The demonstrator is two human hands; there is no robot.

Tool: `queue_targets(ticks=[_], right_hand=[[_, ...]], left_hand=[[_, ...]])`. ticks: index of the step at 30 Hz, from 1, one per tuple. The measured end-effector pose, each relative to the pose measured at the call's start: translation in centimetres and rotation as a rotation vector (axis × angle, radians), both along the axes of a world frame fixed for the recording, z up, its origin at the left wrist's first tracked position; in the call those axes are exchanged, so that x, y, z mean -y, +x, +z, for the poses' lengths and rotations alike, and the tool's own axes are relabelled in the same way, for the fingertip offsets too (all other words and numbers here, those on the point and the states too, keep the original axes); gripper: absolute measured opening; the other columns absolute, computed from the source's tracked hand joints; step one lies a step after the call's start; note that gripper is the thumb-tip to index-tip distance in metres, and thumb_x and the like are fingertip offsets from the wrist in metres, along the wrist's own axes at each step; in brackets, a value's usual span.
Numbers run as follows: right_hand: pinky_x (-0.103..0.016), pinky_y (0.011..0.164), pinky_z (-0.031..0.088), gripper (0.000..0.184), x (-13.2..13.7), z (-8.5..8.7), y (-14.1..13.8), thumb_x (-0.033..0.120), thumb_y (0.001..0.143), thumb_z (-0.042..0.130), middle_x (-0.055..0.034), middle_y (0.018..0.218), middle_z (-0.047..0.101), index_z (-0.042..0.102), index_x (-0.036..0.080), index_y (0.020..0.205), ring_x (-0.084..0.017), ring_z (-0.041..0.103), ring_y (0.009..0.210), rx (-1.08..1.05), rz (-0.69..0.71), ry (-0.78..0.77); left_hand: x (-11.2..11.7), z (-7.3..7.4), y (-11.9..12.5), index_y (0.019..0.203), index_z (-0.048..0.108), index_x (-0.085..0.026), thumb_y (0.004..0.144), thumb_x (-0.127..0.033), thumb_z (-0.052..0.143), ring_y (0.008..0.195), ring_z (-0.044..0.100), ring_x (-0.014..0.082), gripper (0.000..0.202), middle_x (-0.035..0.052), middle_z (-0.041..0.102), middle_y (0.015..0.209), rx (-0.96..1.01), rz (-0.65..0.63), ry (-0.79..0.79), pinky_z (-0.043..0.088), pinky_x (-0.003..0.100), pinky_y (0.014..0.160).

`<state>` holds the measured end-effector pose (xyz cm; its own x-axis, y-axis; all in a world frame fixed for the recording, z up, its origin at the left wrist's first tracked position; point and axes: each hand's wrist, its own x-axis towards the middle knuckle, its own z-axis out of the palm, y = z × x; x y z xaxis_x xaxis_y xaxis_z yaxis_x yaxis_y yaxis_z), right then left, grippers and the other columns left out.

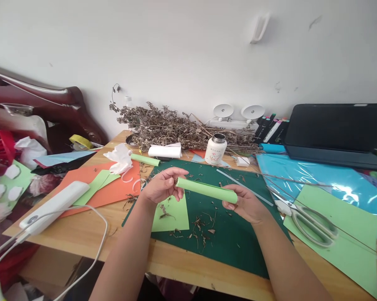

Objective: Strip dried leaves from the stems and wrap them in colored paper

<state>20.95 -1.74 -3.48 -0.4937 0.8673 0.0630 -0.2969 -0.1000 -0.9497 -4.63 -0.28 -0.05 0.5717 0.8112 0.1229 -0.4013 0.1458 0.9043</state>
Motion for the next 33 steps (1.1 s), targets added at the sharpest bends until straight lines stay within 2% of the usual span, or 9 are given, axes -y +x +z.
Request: queue_targets(ticks=[9, 16, 18, 21, 25, 29, 33], right_hand=[[-0.027, 0.046, 0.030, 0.032, -0.2, -0.4, -0.5, 0.041, 0.061, 0.061, 0.0026, 0.051, 0.047, 0.055, 0.020, 0.085, -0.010, 0.040, 0.044, -0.007, -0.075, -0.025], [-0.027, 0.046, 0.029, 0.032, -0.3, -0.7, -0.5, 0.043, 0.062, 0.059, 0.0023, 0.052, 0.046, 0.055, 0.022, 0.086, -0.010, 0.039, 0.044, -0.014, -0.089, -0.002], [-0.027, 0.046, 0.028, 0.032, -0.3, -0.6, -0.5, 0.042, 0.062, 0.060, 0.0021, 0.053, 0.047, 0.055, 0.022, 0.085, -0.010, 0.038, 0.045, -0.048, -0.090, -0.007], [-0.027, 0.046, 0.028, 0.028, -0.4, -0.5, -0.4, 0.038, 0.063, 0.060, 0.0018, 0.054, 0.047, 0.055, 0.022, 0.086, -0.009, 0.037, 0.045, -0.080, -0.097, -0.027], [-0.027, 0.046, 0.027, 0.028, -0.6, -0.6, -0.3, 0.036, 0.063, 0.061, 0.0021, 0.054, 0.047, 0.055, 0.023, 0.086, -0.009, 0.036, 0.045, -0.106, -0.110, -0.040], [-0.026, 0.045, 0.027, 0.027, -0.6, -0.5, -0.5, 0.036, 0.063, 0.061, 0.0021, 0.055, 0.048, 0.056, 0.023, 0.086, -0.008, 0.036, 0.045, -0.148, -0.096, -0.063], [-0.024, 0.046, 0.026, 0.024, -0.5, -0.6, -0.7, 0.033, 0.064, 0.061, 0.0019, 0.055, 0.049, 0.057, 0.022, 0.086, -0.007, 0.037, 0.046, -0.181, -0.072, -0.096]], left_hand=[[0.4, 0.4, -0.1, 0.095, 0.054, -0.021, 0.055, -0.046, 0.062, 0.049, 0.057, 0.0139, 0.048, 0.0028, 0.055, 0.072, -0.058, -0.032, 0.043, 0.046, 0.023, 0.042], [0.5, 0.7, -0.1, 0.088, 0.058, -0.019, 0.055, -0.039, 0.065, 0.049, 0.057, 0.0128, 0.039, 0.0037, 0.056, 0.075, -0.101, 0.004, 0.025, 0.045, 0.022, 0.042], [0.5, 0.6, 0.0, 0.087, 0.059, -0.019, 0.057, -0.037, 0.064, 0.049, 0.057, 0.0130, 0.034, 0.0032, 0.056, 0.072, -0.101, 0.019, 0.022, 0.045, 0.022, 0.042], [0.5, 0.4, 0.3, 0.087, 0.060, -0.018, 0.063, -0.034, 0.061, 0.042, 0.053, 0.0095, 0.028, -0.0002, 0.052, 0.056, -0.096, 0.029, -0.006, 0.043, 0.021, 0.041], [0.7, 0.5, 0.8, 0.089, 0.060, -0.018, 0.068, -0.030, 0.057, 0.033, 0.042, 0.0045, 0.024, -0.0045, 0.045, 0.044, -0.058, -0.014, -0.056, 0.042, 0.021, 0.039], [0.8, 0.5, 0.9, 0.090, 0.060, -0.018, 0.069, -0.027, 0.057, 0.036, 0.047, 0.0060, 0.024, -0.0027, 0.050, 0.047, 0.009, -0.033, -0.068, 0.044, 0.021, 0.041], [0.6, 0.4, 0.5, 0.095, 0.058, -0.017, 0.069, -0.028, 0.056, 0.041, 0.053, 0.0086, 0.028, 0.0014, 0.058, 0.055, 0.081, -0.138, -0.051, 0.044, 0.020, 0.041]])
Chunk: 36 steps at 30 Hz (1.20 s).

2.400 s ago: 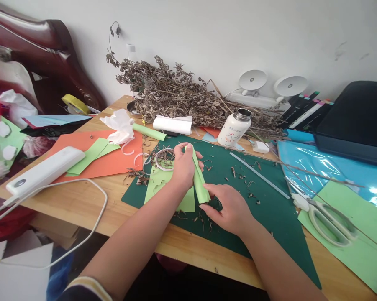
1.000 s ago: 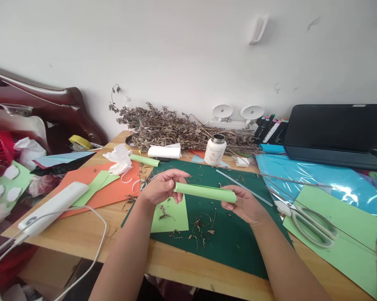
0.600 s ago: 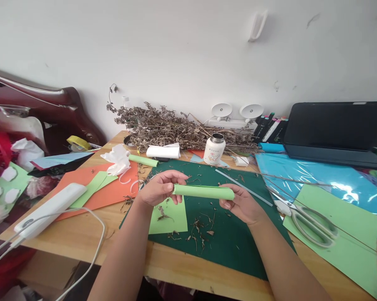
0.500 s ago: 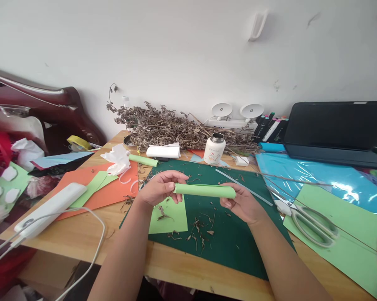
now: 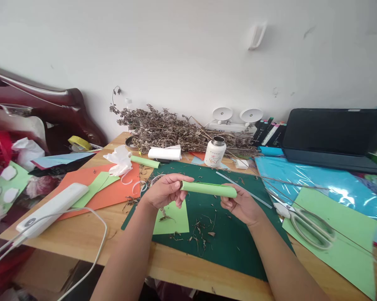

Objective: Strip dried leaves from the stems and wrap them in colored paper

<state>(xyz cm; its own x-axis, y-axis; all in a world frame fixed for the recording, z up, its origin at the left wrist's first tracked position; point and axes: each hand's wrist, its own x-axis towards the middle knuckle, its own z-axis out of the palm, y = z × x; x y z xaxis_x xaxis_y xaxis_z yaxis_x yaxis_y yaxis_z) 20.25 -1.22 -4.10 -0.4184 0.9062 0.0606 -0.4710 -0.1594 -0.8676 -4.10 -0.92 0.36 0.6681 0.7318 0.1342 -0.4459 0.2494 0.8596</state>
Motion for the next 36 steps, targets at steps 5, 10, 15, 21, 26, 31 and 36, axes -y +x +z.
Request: queue_targets(ticks=[5, 10, 15, 21, 26, 31, 36], right_hand=[[-0.023, 0.046, 0.026, 0.024, 0.0, -0.1, -0.1, 0.029, 0.064, 0.062, 0.0009, 0.056, 0.052, 0.059, 0.020, 0.086, -0.006, 0.038, 0.046, -0.042, 0.021, -0.031], [-0.023, 0.046, 0.026, 0.023, -0.1, 0.0, 0.0, 0.029, 0.064, 0.062, 0.0014, 0.054, 0.051, 0.059, 0.020, 0.085, -0.006, 0.039, 0.046, -0.058, 0.029, -0.041], [-0.023, 0.046, 0.026, 0.025, 0.0, 0.0, 0.2, 0.031, 0.062, 0.064, 0.0024, 0.052, 0.049, 0.060, 0.020, 0.084, -0.006, 0.039, 0.046, -0.064, 0.022, -0.032], [-0.024, 0.046, 0.025, 0.025, 0.0, -0.2, 0.7, 0.030, 0.061, 0.065, 0.0023, 0.052, 0.049, 0.060, 0.021, 0.084, -0.007, 0.039, 0.045, -0.037, 0.031, -0.012], [-0.023, 0.045, 0.026, 0.022, 0.2, -0.2, 0.8, 0.031, 0.063, 0.064, 0.0028, 0.051, 0.047, 0.059, 0.021, 0.082, -0.006, 0.038, 0.045, 0.026, 0.069, -0.005], [-0.022, 0.046, 0.029, 0.021, 0.3, 0.1, 1.1, 0.033, 0.065, 0.062, 0.0039, 0.050, 0.047, 0.058, 0.024, 0.083, -0.006, 0.039, 0.045, 0.088, 0.133, 0.033], [-0.022, 0.048, 0.037, 0.030, 1.0, 1.5, 2.4, 0.033, 0.067, 0.060, -0.0016, 0.067, 0.057, 0.057, 0.024, 0.095, -0.008, 0.048, 0.052, 0.394, 0.212, 0.170]], left_hand=[[-0.1, -0.1, -0.2, 0.098, 0.057, -0.016, 0.069, -0.027, 0.057, 0.044, 0.056, 0.0092, 0.030, 0.0032, 0.061, 0.061, 0.048, -0.054, 0.014, 0.045, 0.018, 0.042], [-0.3, -0.5, 0.0, 0.092, 0.059, -0.016, 0.071, -0.022, 0.055, 0.043, 0.057, 0.0096, 0.022, 0.0028, 0.062, 0.057, 0.056, -0.058, 0.005, 0.046, 0.017, 0.040], [-0.5, -1.0, 0.1, 0.089, 0.060, -0.017, 0.070, -0.022, 0.056, 0.044, 0.058, 0.0104, 0.020, 0.0048, 0.064, 0.059, 0.047, -0.082, 0.011, 0.047, 0.017, 0.039], [-0.5, -0.9, 0.0, 0.086, 0.060, -0.013, 0.070, -0.020, 0.057, 0.046, 0.059, 0.0116, 0.018, 0.0058, 0.064, 0.059, -0.027, -0.034, 0.051, 0.047, 0.017, 0.039], [-0.5, -0.6, -0.1, 0.082, 0.057, -0.013, 0.068, -0.019, 0.058, 0.042, 0.057, 0.0115, 0.015, 0.0031, 0.063, 0.053, -0.084, -0.082, 0.068, 0.044, 0.017, 0.035], [-0.3, 0.1, -0.4, 0.097, 0.054, -0.016, 0.068, -0.022, 0.059, 0.043, 0.057, 0.0115, 0.030, 0.0021, 0.063, 0.056, -0.188, -0.168, 0.076, 0.044, 0.017, 0.036], [-0.6, 0.3, -1.2, 0.107, 0.052, -0.016, 0.068, -0.026, 0.057, 0.050, 0.060, 0.0117, 0.040, 0.0064, 0.065, 0.069, -0.300, -0.271, 0.066, 0.047, 0.018, 0.044]])
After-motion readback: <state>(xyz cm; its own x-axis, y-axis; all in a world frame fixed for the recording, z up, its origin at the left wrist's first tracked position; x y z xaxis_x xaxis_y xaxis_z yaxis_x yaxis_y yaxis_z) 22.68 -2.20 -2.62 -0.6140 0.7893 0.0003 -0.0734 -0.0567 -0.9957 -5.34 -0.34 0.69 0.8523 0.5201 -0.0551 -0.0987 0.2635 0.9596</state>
